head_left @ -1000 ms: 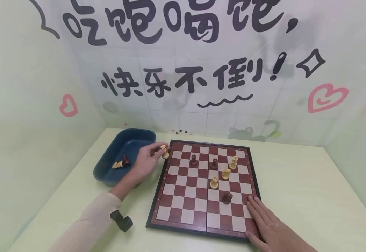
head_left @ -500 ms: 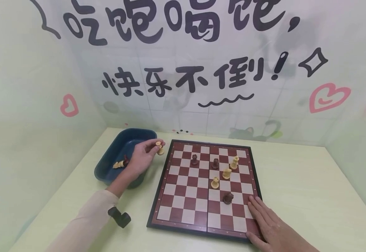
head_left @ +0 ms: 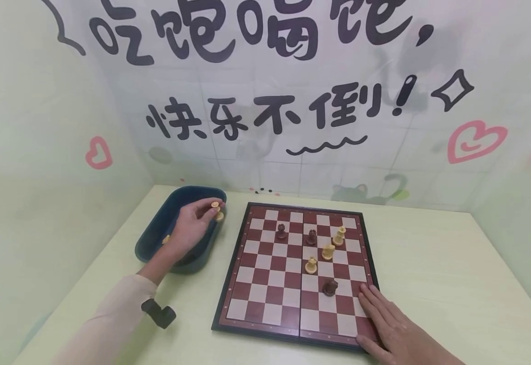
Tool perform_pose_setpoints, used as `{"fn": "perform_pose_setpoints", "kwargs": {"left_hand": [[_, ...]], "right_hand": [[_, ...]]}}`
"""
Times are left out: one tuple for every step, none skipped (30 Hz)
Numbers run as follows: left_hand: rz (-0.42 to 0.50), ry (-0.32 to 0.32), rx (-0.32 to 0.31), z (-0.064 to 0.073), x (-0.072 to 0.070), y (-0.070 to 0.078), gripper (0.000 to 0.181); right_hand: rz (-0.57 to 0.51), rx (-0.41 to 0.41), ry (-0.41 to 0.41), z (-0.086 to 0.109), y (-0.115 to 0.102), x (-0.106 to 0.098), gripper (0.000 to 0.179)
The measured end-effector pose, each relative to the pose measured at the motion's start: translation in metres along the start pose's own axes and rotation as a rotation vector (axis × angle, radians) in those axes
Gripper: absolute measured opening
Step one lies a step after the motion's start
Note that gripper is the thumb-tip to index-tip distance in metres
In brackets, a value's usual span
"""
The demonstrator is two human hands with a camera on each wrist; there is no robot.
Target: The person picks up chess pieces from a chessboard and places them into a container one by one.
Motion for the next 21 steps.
{"fn": "perform_pose_setpoints", "kwargs": {"left_hand": [[0.003,0.005,-0.009,0.001,-0.002,-0.001,0.026],[0.005,0.008,-0.014,0.002,-0.003,-0.002,0.026],[0.008,0.010,-0.018,0.003,-0.005,-0.003,0.026],[0.007,0.010,-0.013,0.004,-0.006,-0.004,0.026],[0.004,0.012,-0.010,0.005,-0.008,-0.004,0.026],[0.002,0.012,-0.007,0.006,-0.009,-0.006,0.026],[-0.001,0.014,-0.004,0.007,-0.011,-0.006,0.026],[-0.006,0.015,-0.002,0.007,-0.012,-0.007,0.026],[-0.008,0.018,-0.003,0.008,-0.014,-0.008,0.026],[-0.011,0.019,-0.002,0.009,-0.015,-0.008,0.026],[-0.012,0.022,-0.006,0.010,-0.017,-0.009,0.026],[-0.011,0.022,-0.007,0.011,-0.018,-0.011,0.026],[-0.006,0.024,-0.009,0.011,-0.019,-0.011,0.026],[-0.003,0.025,-0.008,0.012,-0.021,-0.012,0.026],[0.000,0.028,-0.008,0.013,-0.022,-0.012,0.026],[0.000,0.030,-0.009,0.013,-0.023,-0.013,0.026],[-0.001,0.033,-0.006,0.014,-0.024,-0.014,0.026],[-0.001,0.036,-0.006,0.014,-0.025,-0.014,0.026],[-0.001,0.039,-0.007,0.015,-0.026,-0.014,0.026],[-0.005,0.041,-0.005,0.015,-0.027,-0.015,0.026],[-0.008,0.041,-0.006,0.015,-0.028,-0.016,0.026]], "right_hand": [[-0.007,0.005,-0.005,0.000,0.000,0.000,0.080],[-0.007,0.003,-0.004,-0.001,0.000,0.000,0.080],[-0.017,0.007,-0.008,-0.001,0.000,-0.001,0.080],[-0.019,0.004,-0.008,-0.001,-0.001,-0.001,0.080],[-0.015,0.000,-0.007,-0.001,-0.001,-0.001,0.080],[-0.011,-0.002,-0.007,-0.001,-0.001,-0.001,0.080],[-0.013,-0.002,-0.007,0.000,-0.001,0.000,0.080],[-0.009,-0.003,-0.007,0.000,-0.001,0.000,0.080],[-0.003,-0.005,-0.005,0.000,-0.001,0.000,0.080],[-0.002,-0.005,-0.004,0.000,-0.001,0.000,0.080],[-0.003,-0.003,-0.006,0.000,0.000,0.001,0.080],[-0.006,-0.002,-0.007,0.000,0.000,0.001,0.080],[-0.010,-0.001,-0.009,0.000,0.000,0.001,0.080],[-0.012,-0.002,-0.009,0.000,0.000,0.001,0.080],[-0.011,-0.008,-0.004,0.000,0.000,0.001,0.080],[-0.012,-0.014,-0.001,0.000,0.001,0.001,0.081],[-0.008,-0.023,0.004,0.000,0.001,0.001,0.081],[-0.002,-0.032,0.011,0.000,0.001,0.001,0.081],[0.004,-0.042,0.018,0.000,0.001,0.002,0.080],[0.010,-0.051,0.025,0.000,0.001,0.002,0.080],[0.015,-0.060,0.031,0.000,0.002,0.003,0.080]]}}
Point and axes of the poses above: each hand's wrist, its own z-axis away from the middle knuckle, its own x-axis out of the palm, y = z × x, the point moved 2 cm from there along -z, towards the middle knuckle, and after that the axes turned 8 degrees about -z, right-handed, at the moved point
